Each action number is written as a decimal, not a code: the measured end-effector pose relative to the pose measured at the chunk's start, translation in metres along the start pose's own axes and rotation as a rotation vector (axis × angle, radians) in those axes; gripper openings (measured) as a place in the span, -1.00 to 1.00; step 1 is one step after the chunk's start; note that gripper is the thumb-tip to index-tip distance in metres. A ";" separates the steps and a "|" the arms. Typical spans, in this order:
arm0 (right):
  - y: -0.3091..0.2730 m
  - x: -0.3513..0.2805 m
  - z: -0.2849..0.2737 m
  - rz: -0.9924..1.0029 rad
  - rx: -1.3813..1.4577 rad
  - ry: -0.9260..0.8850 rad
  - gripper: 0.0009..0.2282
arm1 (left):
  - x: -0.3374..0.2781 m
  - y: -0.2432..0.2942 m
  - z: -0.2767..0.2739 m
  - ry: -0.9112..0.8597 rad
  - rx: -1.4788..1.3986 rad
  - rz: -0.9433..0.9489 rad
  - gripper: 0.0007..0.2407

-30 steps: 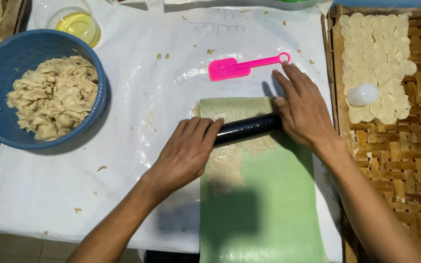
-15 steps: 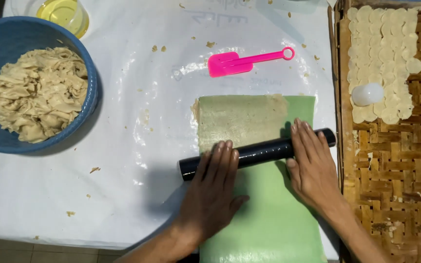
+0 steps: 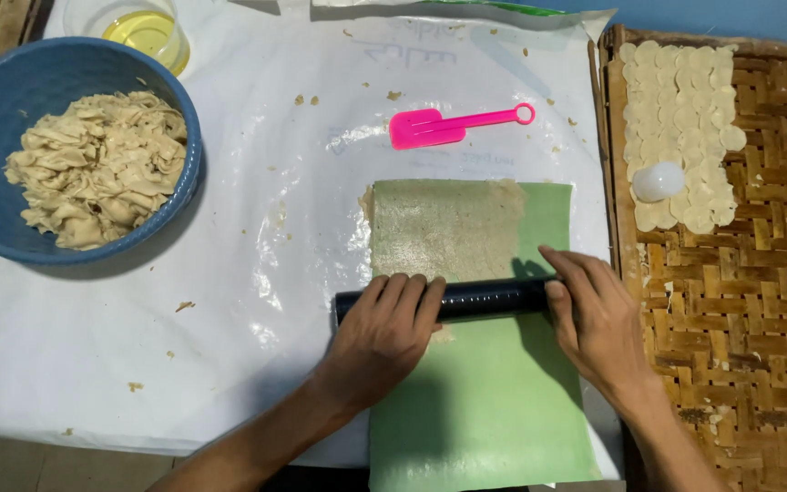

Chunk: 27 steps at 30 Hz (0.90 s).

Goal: Flattening small pieces of dough on a mat using a rolling pin and arranging them for drying.

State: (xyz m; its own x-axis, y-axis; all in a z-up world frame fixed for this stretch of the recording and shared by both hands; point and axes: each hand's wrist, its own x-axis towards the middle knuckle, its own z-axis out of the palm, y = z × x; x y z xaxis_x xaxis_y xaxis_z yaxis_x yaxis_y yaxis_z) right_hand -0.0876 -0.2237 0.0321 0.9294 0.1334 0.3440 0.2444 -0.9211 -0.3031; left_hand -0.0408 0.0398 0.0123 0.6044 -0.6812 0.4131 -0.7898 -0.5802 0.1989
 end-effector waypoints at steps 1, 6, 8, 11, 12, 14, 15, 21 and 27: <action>0.004 0.013 0.003 0.005 0.002 0.001 -0.71 | 0.003 -0.009 0.003 -0.004 -0.001 0.004 -0.72; 0.011 0.075 0.029 -0.013 -0.068 -0.071 -0.68 | 0.021 -0.041 0.002 -0.085 -0.039 -0.014 -0.64; 0.013 0.082 0.044 -0.020 -0.072 -0.102 -0.63 | 0.027 -0.042 -0.004 -0.077 -0.015 -0.005 -0.64; 0.013 0.081 0.056 -0.015 -0.133 -0.182 -0.53 | 0.025 -0.042 0.005 -0.084 -0.063 -0.059 -0.55; 0.012 0.078 0.056 -0.001 -0.192 -0.220 -0.47 | 0.022 -0.041 0.011 -0.094 -0.130 -0.113 -0.48; 0.007 0.065 0.056 -0.007 -0.191 -0.202 -0.47 | 0.021 -0.034 0.006 -0.088 -0.099 -0.102 -0.45; 0.005 0.059 0.055 -0.021 -0.194 -0.174 -0.46 | 0.021 -0.031 0.004 -0.072 -0.061 -0.087 -0.42; -0.007 -0.009 0.052 -0.054 -0.149 -0.175 -0.46 | -0.015 0.001 0.000 -0.138 -0.173 -0.096 -0.45; -0.017 -0.079 0.022 -0.049 -0.014 -0.355 -0.43 | -0.029 0.010 -0.011 -0.017 -0.156 -0.072 -0.62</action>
State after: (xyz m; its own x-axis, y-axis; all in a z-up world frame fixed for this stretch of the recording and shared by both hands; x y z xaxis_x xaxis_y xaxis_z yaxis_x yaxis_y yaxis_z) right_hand -0.1586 -0.2106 -0.0096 0.9555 0.2938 0.0264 0.2891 -0.9152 -0.2807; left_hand -0.0677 0.0586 0.0124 0.6607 -0.6488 0.3776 -0.7502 -0.5526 0.3631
